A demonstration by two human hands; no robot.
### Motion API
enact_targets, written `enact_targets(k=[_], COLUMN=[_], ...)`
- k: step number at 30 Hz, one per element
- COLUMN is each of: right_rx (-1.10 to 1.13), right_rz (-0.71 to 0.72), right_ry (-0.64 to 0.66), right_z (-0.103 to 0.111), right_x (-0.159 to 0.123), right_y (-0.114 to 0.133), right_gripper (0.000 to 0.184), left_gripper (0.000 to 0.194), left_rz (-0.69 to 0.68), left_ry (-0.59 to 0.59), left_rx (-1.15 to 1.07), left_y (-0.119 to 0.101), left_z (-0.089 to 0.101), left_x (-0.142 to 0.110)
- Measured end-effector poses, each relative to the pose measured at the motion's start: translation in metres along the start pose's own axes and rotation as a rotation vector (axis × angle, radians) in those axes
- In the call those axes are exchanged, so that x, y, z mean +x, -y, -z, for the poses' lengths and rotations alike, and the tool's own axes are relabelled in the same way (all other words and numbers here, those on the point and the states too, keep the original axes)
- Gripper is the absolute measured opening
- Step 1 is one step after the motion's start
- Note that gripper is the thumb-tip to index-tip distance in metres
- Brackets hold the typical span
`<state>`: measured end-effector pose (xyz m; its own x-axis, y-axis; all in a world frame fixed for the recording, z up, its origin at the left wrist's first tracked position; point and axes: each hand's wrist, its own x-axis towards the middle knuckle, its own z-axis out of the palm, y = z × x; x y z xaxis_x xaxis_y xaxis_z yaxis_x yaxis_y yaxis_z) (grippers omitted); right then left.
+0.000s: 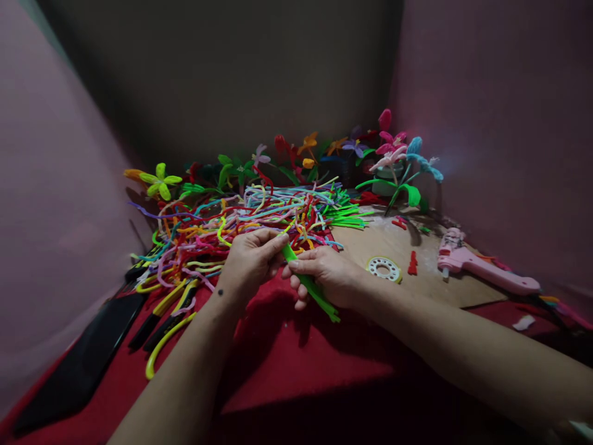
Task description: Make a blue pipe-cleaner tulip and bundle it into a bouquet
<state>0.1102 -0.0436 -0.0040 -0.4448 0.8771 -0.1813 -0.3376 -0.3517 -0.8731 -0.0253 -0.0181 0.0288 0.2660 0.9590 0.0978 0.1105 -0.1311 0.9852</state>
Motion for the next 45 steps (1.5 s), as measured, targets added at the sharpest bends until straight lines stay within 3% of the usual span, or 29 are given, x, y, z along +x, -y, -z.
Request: enact_targets(k=[3,15,22,27,35,40,45], right_rx=[0.013,0.011,-0.010,-0.011,-0.009,-0.008,-0.002], right_rz=[0.010,0.007,-0.001,-0.012,-0.055,-0.069,-0.083], right_ry=[0.004,0.018,0.031,0.037,0.069,0.066,0.106], right_z=[-0.001,-0.009,-0.011,-0.007,-0.002,-0.001,-0.001], right_x=[0.000,0.000,-0.001,0.001,0.003,0.003,0.003], right_y=[-0.002,-0.015,-0.019,-0.015,-0.014,-0.014,-0.013], right_gripper=[0.019,0.022,0.024,0.023,0.025,0.024,0.024], left_gripper=[0.017,0.019,0.018,0.021,0.022,0.022,0.019], left_rz=[0.024,-0.068,-0.086,-0.030,0.121,0.067,0.032], left_ry=[-0.097,-0.252,-0.359,-0.281,0.025,0.030,0.087], left_rx=[-0.098,-0.334,-0.203,-0.204,-0.368,-0.353,-0.169], left_y=[0.006,0.012,0.012,0.010,0.009,0.010,0.009], left_z=[-0.003,-0.004,-0.005,0.001,0.013,0.018,0.027], left_x=[0.001,0.007,0.006,0.009,0.012,0.014,0.013])
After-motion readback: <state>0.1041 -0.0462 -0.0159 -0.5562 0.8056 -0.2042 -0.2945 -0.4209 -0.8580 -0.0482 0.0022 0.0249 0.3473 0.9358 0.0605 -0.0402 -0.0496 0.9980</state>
